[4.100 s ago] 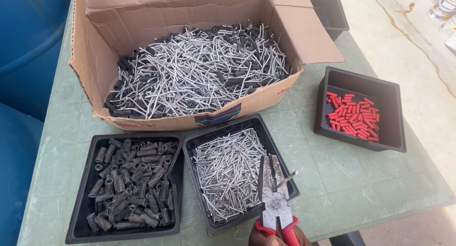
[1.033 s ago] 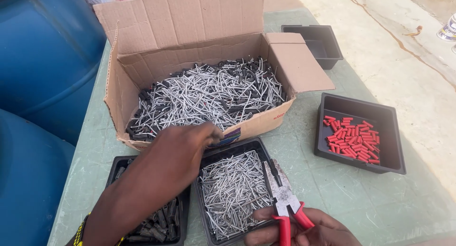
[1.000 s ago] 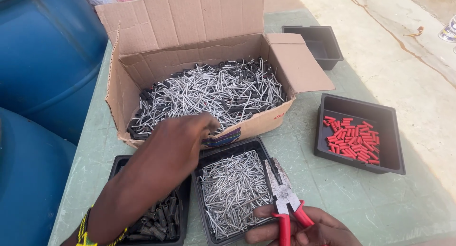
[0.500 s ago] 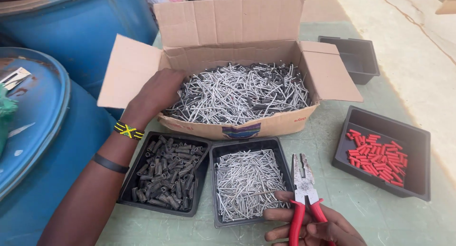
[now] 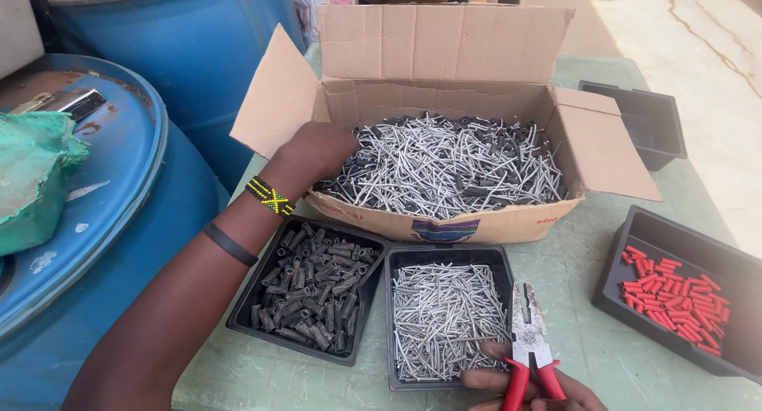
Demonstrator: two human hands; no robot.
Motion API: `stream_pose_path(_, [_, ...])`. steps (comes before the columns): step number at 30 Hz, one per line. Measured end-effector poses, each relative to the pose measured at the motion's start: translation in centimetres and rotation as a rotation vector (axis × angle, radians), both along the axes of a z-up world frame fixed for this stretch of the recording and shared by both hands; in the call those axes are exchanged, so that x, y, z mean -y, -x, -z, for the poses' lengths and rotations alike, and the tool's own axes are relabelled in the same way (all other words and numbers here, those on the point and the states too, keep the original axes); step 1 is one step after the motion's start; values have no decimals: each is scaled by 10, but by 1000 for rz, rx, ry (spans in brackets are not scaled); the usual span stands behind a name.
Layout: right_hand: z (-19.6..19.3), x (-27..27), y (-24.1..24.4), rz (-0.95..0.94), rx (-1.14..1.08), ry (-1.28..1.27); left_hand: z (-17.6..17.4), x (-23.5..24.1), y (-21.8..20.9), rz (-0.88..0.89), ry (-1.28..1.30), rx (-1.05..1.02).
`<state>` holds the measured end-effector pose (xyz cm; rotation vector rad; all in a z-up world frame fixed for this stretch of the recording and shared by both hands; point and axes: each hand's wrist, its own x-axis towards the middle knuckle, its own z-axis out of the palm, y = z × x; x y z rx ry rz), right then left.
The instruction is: Sorting cable clips from a large cardboard box into smaller plastic trays using hands and pliers.
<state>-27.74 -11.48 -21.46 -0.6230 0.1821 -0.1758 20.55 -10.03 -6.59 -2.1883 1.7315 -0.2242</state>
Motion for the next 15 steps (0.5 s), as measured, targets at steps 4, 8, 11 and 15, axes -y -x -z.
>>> stream_pose_path(4, [-4,1,-7,-145,182,39,10,12,-7,-18,-53,131])
stream_pose_path(8, [48,20,-1,-136,-9,-123,17,29,-32,8,144,35])
stream_pose_path(11, [53,25,-4,-107,-177,-328,0,22,-17,34,-1,-25])
stream_pose_path(15, [32,6,-9,-77,-29,-169,-6,15,-16,101,26,-312])
